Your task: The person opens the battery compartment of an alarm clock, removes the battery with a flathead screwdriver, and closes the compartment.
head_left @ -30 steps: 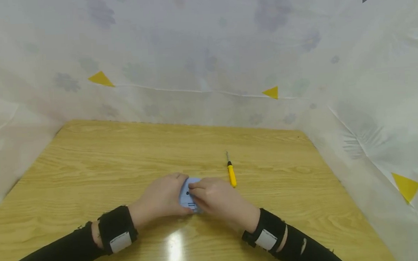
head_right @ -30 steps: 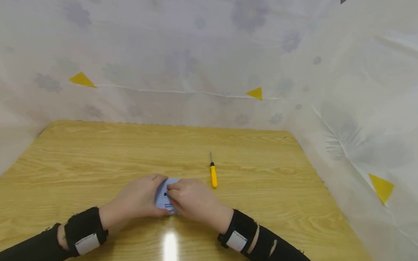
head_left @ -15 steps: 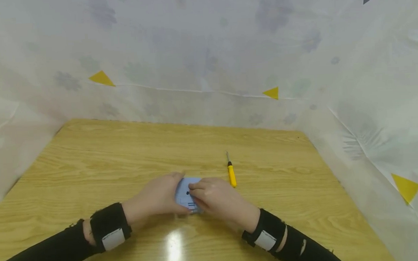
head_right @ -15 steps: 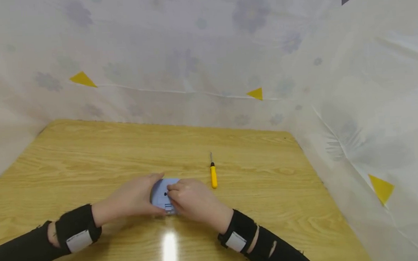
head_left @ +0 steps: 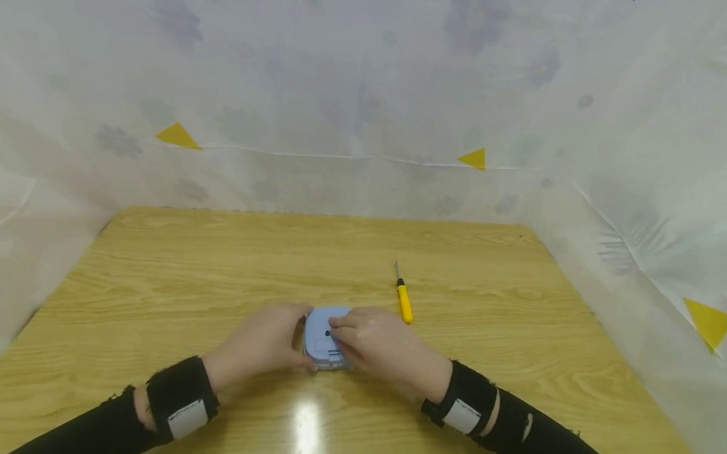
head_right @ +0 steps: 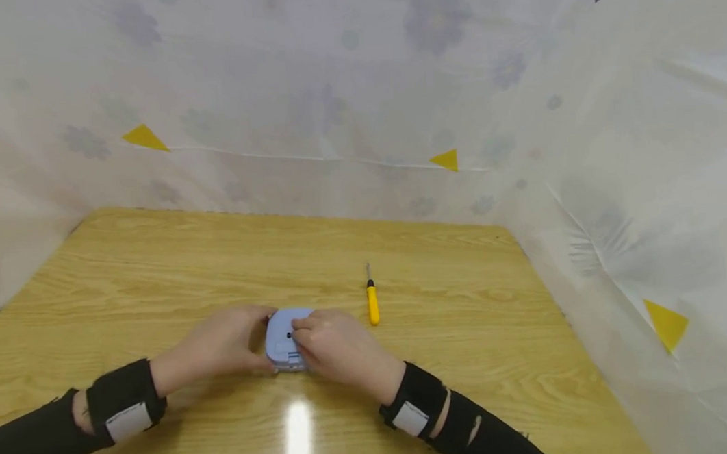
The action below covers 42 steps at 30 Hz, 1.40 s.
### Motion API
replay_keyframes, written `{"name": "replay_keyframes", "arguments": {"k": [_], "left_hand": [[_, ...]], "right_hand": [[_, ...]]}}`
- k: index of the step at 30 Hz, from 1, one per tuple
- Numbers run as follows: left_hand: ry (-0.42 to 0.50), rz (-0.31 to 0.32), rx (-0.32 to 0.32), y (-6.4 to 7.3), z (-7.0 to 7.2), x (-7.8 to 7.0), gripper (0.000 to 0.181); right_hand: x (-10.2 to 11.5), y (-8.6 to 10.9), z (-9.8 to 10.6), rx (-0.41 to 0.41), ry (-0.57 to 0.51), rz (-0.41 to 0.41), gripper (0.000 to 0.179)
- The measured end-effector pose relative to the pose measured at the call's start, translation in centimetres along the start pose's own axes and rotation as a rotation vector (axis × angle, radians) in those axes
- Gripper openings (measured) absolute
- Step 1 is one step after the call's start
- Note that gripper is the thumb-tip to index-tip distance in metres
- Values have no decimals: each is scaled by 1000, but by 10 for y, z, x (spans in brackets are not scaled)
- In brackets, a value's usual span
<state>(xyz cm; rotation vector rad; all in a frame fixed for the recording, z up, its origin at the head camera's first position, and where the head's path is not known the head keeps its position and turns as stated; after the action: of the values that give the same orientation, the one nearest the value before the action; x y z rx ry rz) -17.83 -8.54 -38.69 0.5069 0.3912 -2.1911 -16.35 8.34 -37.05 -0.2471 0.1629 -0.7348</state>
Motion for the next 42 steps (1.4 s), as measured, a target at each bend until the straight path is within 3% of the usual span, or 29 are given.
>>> {"name": "replay_keyframes", "arguments": {"k": [10,21,33,42], "left_hand": [[-47,9,-11,1,0,-2,79],[-31,-25,-51,3,2,-4,75],[-13,-33,-47,4,1,-4,73],[-8,-19,-43,4,0,-3,73]], "right_hand": [[4,-3,3,-10,-12,-39,24],[13,-5,9,-102,13,0,8],[11,-9,4,-76,-39,-26,18],[8,-14,0,-30,-51,-53,16]]}}
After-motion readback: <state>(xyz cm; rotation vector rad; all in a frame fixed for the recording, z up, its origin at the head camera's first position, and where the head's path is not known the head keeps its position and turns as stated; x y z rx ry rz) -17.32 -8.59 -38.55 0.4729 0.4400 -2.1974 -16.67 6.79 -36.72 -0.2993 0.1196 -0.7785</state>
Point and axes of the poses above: each hand's wrist, its own y-axis away from the middle knuckle, its own z-axis out of the back of the hand, x = y × z, the point moved 5 cm from there along -y, towards the middle knuckle, and after that the axes turned 13 degrees about -z, right-handed, at the moved point
